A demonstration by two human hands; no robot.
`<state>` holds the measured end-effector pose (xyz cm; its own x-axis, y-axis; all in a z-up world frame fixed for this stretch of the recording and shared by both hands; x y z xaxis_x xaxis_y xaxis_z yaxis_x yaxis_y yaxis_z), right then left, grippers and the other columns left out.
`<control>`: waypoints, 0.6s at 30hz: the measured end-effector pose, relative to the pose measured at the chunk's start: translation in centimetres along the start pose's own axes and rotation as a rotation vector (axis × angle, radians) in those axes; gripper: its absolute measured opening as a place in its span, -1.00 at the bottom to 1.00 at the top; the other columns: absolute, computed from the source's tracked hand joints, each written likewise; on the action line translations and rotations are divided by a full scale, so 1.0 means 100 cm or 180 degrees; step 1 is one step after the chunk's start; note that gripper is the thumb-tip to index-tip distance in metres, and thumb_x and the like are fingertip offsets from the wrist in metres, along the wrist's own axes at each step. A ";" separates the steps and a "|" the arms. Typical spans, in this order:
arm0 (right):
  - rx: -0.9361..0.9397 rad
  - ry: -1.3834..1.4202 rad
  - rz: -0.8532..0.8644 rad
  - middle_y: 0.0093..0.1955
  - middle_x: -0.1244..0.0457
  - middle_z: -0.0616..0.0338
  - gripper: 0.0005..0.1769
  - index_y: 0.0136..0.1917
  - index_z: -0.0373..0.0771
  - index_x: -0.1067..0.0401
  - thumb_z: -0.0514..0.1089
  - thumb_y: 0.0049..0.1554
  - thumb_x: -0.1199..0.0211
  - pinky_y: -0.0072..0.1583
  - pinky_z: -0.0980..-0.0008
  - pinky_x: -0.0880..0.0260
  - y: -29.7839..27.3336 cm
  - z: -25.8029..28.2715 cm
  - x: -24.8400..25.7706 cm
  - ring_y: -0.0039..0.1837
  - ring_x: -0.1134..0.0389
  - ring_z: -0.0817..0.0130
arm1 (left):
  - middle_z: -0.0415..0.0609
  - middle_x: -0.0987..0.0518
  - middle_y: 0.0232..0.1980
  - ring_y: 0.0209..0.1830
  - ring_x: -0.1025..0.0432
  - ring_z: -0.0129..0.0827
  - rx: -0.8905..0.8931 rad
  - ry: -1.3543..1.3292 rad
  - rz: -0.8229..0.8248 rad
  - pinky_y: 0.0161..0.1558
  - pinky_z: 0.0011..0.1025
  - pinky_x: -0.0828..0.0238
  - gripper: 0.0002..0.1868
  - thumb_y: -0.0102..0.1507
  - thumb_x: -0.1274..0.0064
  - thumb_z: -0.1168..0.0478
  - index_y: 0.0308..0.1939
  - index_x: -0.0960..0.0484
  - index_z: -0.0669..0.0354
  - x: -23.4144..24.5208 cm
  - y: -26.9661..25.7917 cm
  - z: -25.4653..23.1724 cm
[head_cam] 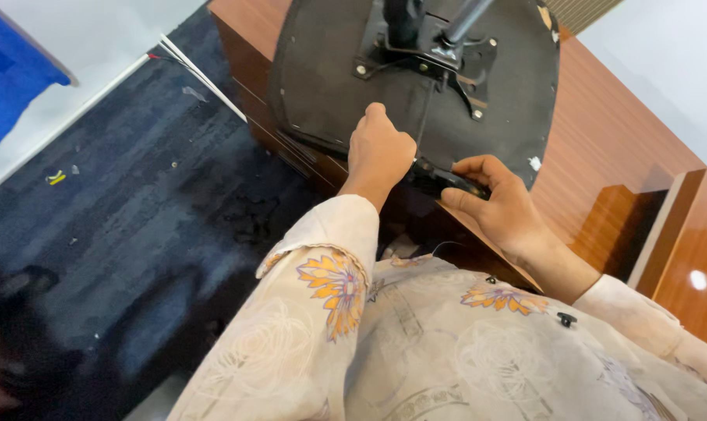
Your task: The person uses a screwdriver to remove screws from the underside of an overturned office chair. They loosen and remove several screws from the chair base, placing them on the floor.
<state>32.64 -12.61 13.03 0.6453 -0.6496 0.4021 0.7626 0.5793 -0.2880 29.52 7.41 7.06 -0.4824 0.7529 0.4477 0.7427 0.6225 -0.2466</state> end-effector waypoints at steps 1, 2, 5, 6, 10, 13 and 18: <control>0.0082 0.0103 0.0003 0.07 -0.37 0.08 -0.58 0.23 -0.36 -0.36 -0.28 0.12 -0.35 0.15 0.45 -0.41 -0.003 -0.002 0.009 0.10 -0.38 0.42 | 0.24 -0.46 0.27 0.31 -0.35 0.09 0.0066 0.0067 0.0089 0.26 -0.11 -0.31 -0.41 0.17 0.00 0.26 0.29 -0.34 0.30 -0.008 -0.006 -0.004; 0.0165 0.0205 0.0005 0.09 -0.37 0.07 -0.58 0.24 -0.37 -0.36 -0.29 0.13 -0.35 0.18 0.45 -0.42 -0.005 -0.004 0.019 0.13 -0.39 0.40 | 0.22 -0.48 0.26 0.31 -0.36 0.08 0.0131 0.0134 0.0178 0.26 -0.10 -0.31 -0.44 0.18 0.00 0.26 0.28 -0.36 0.26 -0.015 -0.013 -0.007; 0.0157 0.0613 -0.0204 0.11 -0.34 0.03 -0.57 0.28 -0.38 -0.31 -0.28 0.16 -0.31 0.18 0.37 -0.51 -0.015 -0.015 0.062 0.14 -0.42 0.35 | 0.15 -0.51 0.28 0.38 -0.35 0.04 -0.0052 0.0767 0.0460 0.31 -0.06 -0.32 -0.59 0.24 0.05 0.27 0.19 -0.48 0.21 -0.045 -0.033 -0.026; 0.0169 0.0754 -0.0268 0.09 -0.34 0.01 -0.58 0.27 -0.38 -0.29 -0.28 0.18 -0.30 0.17 0.34 -0.53 -0.018 -0.018 0.076 0.11 -0.43 0.32 | 0.13 -0.52 0.30 0.41 -0.34 0.03 -0.0176 0.1049 0.0541 0.33 -0.04 -0.32 -0.64 0.27 0.07 0.27 0.15 -0.52 0.20 -0.055 -0.040 -0.033; 0.0354 0.1121 -0.0534 0.05 -0.33 -0.03 -0.61 0.25 -0.37 -0.23 -0.30 0.22 -0.29 0.16 0.27 -0.60 -0.023 -0.029 0.125 0.04 -0.47 0.27 | 0.49 -0.25 0.39 0.45 -0.13 0.31 -0.0768 0.1956 0.0038 0.34 0.13 -0.10 -0.65 0.29 0.02 0.18 0.12 -0.53 0.23 -0.083 -0.058 -0.064; 0.0530 0.0994 -0.0741 0.07 -0.32 -0.02 -0.63 0.23 -0.37 -0.24 -0.31 0.25 -0.32 0.15 0.27 -0.60 -0.025 -0.038 0.154 0.03 -0.46 0.29 | 0.54 -0.16 0.43 0.48 -0.02 0.36 -0.0708 0.2164 0.0001 0.35 0.19 0.01 -0.61 0.25 -0.01 0.13 0.09 -0.57 0.25 -0.099 -0.061 -0.068; 0.0614 0.0687 -0.0782 0.08 -0.33 0.04 -0.63 0.23 -0.36 -0.24 -0.31 0.26 -0.34 0.16 0.31 -0.60 -0.026 -0.048 0.178 0.04 -0.46 0.33 | 0.13 -0.41 0.33 0.62 0.06 0.17 -0.0536 0.2360 0.0414 0.46 0.24 0.18 -0.70 0.26 -0.01 0.17 0.04 -0.66 0.12 -0.120 -0.084 -0.053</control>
<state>42.41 -28.02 16.78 0.4547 -0.8576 0.2406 0.8864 0.4620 -0.0284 31.54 -7.96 8.36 0.0068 0.4409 0.8976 0.8614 0.4532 -0.2291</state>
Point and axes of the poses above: each hand's wrist, its own y-axis towards the middle knuckle, its own x-axis out of the back of the hand, z = x × y, the point moved 9 cm from there along y, towards the middle knuckle
